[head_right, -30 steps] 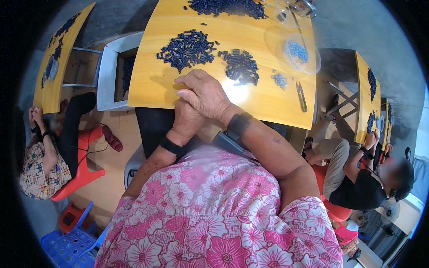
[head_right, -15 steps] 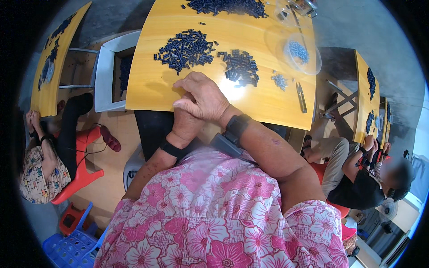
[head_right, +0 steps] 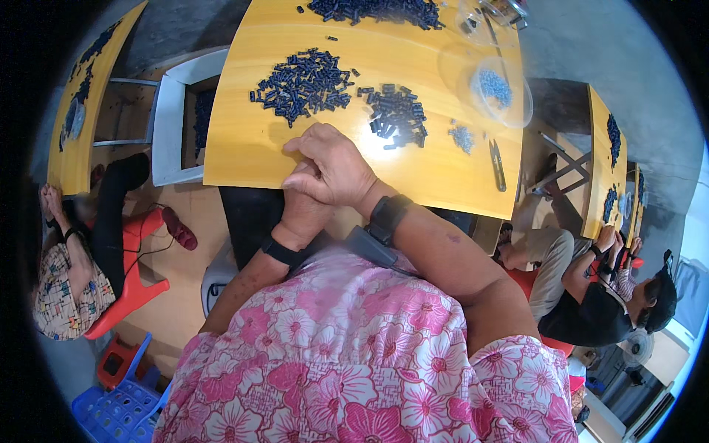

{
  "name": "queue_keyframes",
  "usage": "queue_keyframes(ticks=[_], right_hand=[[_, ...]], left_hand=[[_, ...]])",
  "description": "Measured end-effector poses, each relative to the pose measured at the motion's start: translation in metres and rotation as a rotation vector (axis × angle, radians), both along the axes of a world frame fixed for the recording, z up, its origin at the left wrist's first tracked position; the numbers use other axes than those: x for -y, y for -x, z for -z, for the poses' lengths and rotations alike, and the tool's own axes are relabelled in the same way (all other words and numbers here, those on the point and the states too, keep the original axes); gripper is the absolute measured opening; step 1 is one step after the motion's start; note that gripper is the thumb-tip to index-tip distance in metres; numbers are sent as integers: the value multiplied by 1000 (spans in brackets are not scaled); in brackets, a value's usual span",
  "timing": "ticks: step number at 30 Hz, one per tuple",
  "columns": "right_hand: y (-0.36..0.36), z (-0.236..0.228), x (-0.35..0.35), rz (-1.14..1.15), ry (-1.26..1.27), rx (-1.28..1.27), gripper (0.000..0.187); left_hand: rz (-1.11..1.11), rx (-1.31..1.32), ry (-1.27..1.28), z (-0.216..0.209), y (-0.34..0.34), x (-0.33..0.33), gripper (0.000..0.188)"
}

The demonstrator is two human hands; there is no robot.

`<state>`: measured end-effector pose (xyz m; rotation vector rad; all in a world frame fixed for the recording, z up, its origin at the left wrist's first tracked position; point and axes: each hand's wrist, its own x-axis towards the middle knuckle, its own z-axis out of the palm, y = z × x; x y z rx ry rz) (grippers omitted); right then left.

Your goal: Sorting small blue plastic components and assembling them onto metal stems at a workspace.

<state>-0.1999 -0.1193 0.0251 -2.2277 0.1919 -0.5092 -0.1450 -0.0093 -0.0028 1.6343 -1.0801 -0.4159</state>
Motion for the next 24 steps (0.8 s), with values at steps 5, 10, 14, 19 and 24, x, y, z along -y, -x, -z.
queue_keyframes(ticks=[5,10,14,19,24], right_hand=[[0,2,5,-26,-71,-36,42],[21,-2,17,178,-1078,36,37],[63,-15,12,240,-1003,-24,29],[99,-23,-7,262,-937,-187,28],[118,-28,-19,159,-859,-116,31]], left_hand=[[-38,96,-35,-5,-1,0,26],[113,168,-31,-15,-7,-5,10],[105,-73,-22,-23,-5,-13,7],[140,-456,-121,-33,9,-23,9],[223,-658,-185,-47,23,-29,14]])
